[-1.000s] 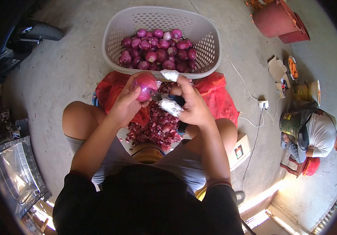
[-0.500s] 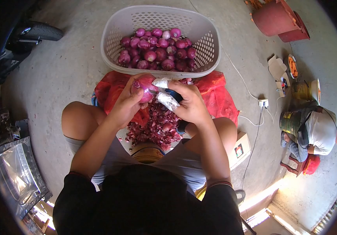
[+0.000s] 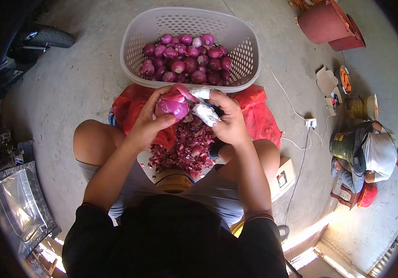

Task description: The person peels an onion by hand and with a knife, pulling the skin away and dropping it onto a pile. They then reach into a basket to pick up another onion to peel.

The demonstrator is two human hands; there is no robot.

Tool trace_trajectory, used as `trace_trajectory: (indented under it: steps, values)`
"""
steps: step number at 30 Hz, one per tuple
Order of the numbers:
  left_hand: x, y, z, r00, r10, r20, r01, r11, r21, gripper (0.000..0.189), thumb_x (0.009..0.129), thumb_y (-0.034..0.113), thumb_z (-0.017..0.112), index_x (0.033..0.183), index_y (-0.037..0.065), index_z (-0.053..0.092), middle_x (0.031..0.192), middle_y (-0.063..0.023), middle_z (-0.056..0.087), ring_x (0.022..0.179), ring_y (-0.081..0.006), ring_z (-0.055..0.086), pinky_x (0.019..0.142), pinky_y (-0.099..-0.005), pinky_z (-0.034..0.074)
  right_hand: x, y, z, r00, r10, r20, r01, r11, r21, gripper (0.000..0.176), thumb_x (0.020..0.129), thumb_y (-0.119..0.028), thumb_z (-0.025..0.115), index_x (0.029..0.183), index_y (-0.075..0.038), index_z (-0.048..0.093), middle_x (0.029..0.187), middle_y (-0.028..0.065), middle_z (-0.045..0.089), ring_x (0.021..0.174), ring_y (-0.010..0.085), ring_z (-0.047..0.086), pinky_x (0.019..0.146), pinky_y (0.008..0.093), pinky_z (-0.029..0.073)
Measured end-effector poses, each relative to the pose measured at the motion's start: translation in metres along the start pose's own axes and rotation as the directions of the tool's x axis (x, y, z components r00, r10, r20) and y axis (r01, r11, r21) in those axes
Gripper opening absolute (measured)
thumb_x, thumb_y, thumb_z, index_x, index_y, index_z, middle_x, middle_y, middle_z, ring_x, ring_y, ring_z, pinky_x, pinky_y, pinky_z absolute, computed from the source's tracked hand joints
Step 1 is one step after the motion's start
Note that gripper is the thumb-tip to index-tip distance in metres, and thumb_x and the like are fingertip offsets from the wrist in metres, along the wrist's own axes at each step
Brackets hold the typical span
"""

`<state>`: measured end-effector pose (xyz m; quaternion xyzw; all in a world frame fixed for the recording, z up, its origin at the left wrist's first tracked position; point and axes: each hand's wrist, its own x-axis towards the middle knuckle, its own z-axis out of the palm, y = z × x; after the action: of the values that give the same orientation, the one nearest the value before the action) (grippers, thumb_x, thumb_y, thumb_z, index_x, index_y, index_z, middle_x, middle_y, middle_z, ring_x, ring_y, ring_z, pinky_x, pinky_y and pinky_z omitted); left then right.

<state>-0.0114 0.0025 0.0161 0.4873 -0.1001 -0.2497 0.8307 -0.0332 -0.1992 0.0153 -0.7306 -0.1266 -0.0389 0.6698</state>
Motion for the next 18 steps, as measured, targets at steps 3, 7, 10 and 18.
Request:
trace_trajectory:
  steps: [3, 7, 10, 18]
  values:
    - [0.000, 0.004, -0.001, 0.998, 0.030, 0.049, -0.031, 0.999, 0.014, 0.061, 0.075, 0.003, 0.069, 0.127, 0.004, 0.038, 0.118, -0.0065, 0.048, 0.108, -0.0132, 0.049, 0.092, -0.0280, 0.041, -0.001, 0.002, -0.005, 1.000, -0.028, -0.007, 0.028, 0.999, 0.039, 0.032, 0.080, 0.000, 0.065, 0.111, -0.002, 0.057, 0.100, 0.0063, 0.062, 0.091, 0.0133, 0.058, 0.081, 0.0277, 0.045]
    - [-0.001, 0.006, -0.005, 0.996, 0.039, 0.074, -0.048, 0.992, 0.119, 0.066, 0.071, 0.007, 0.068, 0.129, 0.003, 0.036, 0.121, -0.0078, 0.047, 0.112, -0.0156, 0.047, 0.095, -0.0296, 0.037, -0.004, 0.000, -0.012, 0.994, -0.064, 0.090, 0.059, 0.997, 0.054, 0.039, 0.080, 0.000, 0.065, 0.117, -0.003, 0.053, 0.099, 0.0064, 0.061, 0.088, 0.0127, 0.058, 0.080, 0.0275, 0.045]
    - [0.002, 0.008, -0.006, 0.996, 0.065, 0.055, -0.075, 0.977, 0.198, 0.067, 0.070, 0.005, 0.069, 0.128, 0.003, 0.037, 0.121, -0.0077, 0.047, 0.111, -0.0157, 0.047, 0.095, -0.0300, 0.037, -0.001, -0.013, -0.017, 0.989, 0.091, 0.119, -0.107, 0.985, 0.135, 0.058, 0.078, -0.002, 0.067, 0.129, -0.004, 0.040, 0.094, 0.0058, 0.062, 0.081, 0.0107, 0.057, 0.077, 0.0256, 0.044]
    - [0.005, 0.004, -0.010, 0.969, 0.215, 0.120, -0.242, 0.736, 0.632, 0.065, 0.065, 0.004, 0.073, 0.123, 0.003, 0.044, 0.117, -0.0087, 0.051, 0.112, -0.0175, 0.048, 0.097, -0.0314, 0.036, -0.002, -0.002, -0.009, 0.936, 0.232, 0.266, -0.175, 0.960, -0.218, 0.072, 0.069, -0.002, 0.066, 0.133, -0.006, 0.033, 0.087, 0.0120, 0.064, 0.082, 0.0168, 0.061, 0.073, 0.0292, 0.046]
